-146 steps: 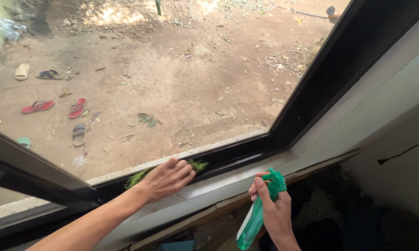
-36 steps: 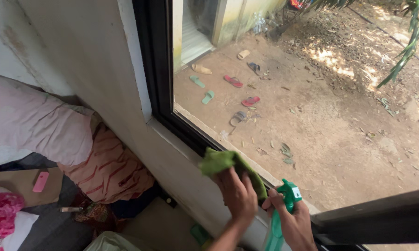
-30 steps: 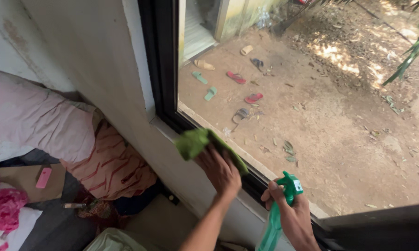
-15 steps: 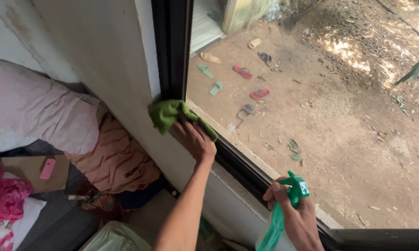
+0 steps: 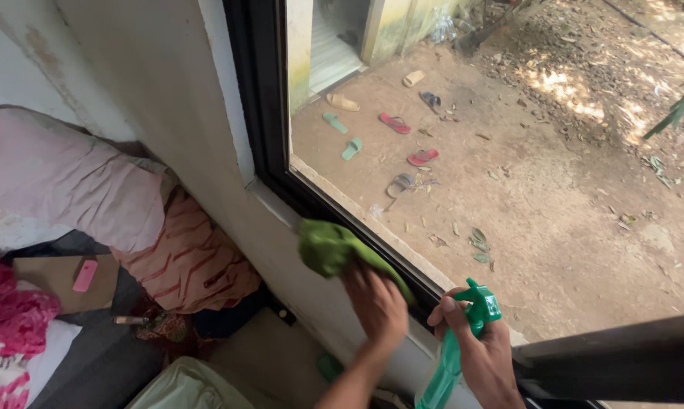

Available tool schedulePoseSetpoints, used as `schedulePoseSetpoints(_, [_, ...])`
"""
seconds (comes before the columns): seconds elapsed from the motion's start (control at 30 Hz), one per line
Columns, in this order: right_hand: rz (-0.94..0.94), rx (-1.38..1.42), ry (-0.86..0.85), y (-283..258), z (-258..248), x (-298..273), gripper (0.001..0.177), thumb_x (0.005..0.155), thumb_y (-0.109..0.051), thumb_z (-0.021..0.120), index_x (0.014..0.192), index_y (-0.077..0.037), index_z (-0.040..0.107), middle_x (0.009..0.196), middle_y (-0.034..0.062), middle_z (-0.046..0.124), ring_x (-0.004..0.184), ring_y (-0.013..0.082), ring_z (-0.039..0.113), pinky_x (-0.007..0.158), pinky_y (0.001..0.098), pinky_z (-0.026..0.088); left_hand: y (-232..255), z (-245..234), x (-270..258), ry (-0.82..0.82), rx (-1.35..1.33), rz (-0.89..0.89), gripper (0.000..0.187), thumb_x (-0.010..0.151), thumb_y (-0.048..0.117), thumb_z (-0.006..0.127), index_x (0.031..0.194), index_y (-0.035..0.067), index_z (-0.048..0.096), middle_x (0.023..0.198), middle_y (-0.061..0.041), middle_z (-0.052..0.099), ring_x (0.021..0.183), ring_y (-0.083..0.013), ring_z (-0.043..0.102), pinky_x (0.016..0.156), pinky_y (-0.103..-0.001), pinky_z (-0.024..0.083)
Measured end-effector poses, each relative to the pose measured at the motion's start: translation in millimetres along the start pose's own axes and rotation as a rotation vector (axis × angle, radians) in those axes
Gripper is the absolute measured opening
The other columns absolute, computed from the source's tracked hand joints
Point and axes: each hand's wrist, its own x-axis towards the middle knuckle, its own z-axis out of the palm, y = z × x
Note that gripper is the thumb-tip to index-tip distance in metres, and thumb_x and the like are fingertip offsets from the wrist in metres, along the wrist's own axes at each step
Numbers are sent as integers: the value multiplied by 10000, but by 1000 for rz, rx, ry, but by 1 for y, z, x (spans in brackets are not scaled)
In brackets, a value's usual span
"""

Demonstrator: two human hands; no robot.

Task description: The person cleans the glass pane of a window by spraying liquid from a bottle onto the surface and wiping it down with a green cloth.

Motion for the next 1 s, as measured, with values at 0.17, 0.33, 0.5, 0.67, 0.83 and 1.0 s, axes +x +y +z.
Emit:
schedulePoseSetpoints(0.17, [2,27,4,2,-23,-17,254,975,-254,634,1034,-9,670,771,98,726,688,172,647,622,322,511,8,1,-31,-184,-2,-51,659,1041,385,479,1507,-58,338,1591,-328,307,1507,-492,264,1278,-551,187])
schedulePoseSetpoints(0.33, [90,-64,72,-10,-57,-39,294,953,-288,657,1050,-14,696,784,108,735,701,180,663,630,330,517,2,-1,106,48,-52,-80,905,1061,570,379,1585,-122,124,1647,-363,142,1530,-466,158,1240,-530,119])
schedulePoseSetpoints(0.5, [76,-40,153,-15,-83,-59,314,926,-290,672,1103,-32,688,780,126,738,682,195,656,605,344,510,28,-30,198,236,-571,-75,795,1107,525,318,1644,-28,125,1713,-268,172,1592,-392,212,1307,-456,192])
schedulePoseSetpoints(0.67, [40,-26,160,-13,-90,-63,345,928,-297,675,1121,-10,679,796,138,743,696,198,670,623,339,536,66,-19,70,41,-560,-209,728,1092,488,307,1648,54,127,1736,-211,107,1610,-357,109,1296,-448,67])
schedulePoseSetpoints(0.83, [53,-24,193,-15,-92,-65,365,919,-292,680,1152,-12,666,812,136,743,722,193,684,637,337,560,99,-21,-72,-132,-195,124,818,1087,528,311,1627,-47,96,1662,-327,98,1545,-514,61,1259,-558,4])
schedulePoseSetpoints(1.0, [-26,38,222,-11,-101,-71,340,930,-272,692,1121,10,670,817,133,736,723,196,664,624,336,535,79,-17,30,-27,-207,-139,753,1079,495,226,1643,15,92,1684,-296,151,1553,-489,149,1278,-574,16])
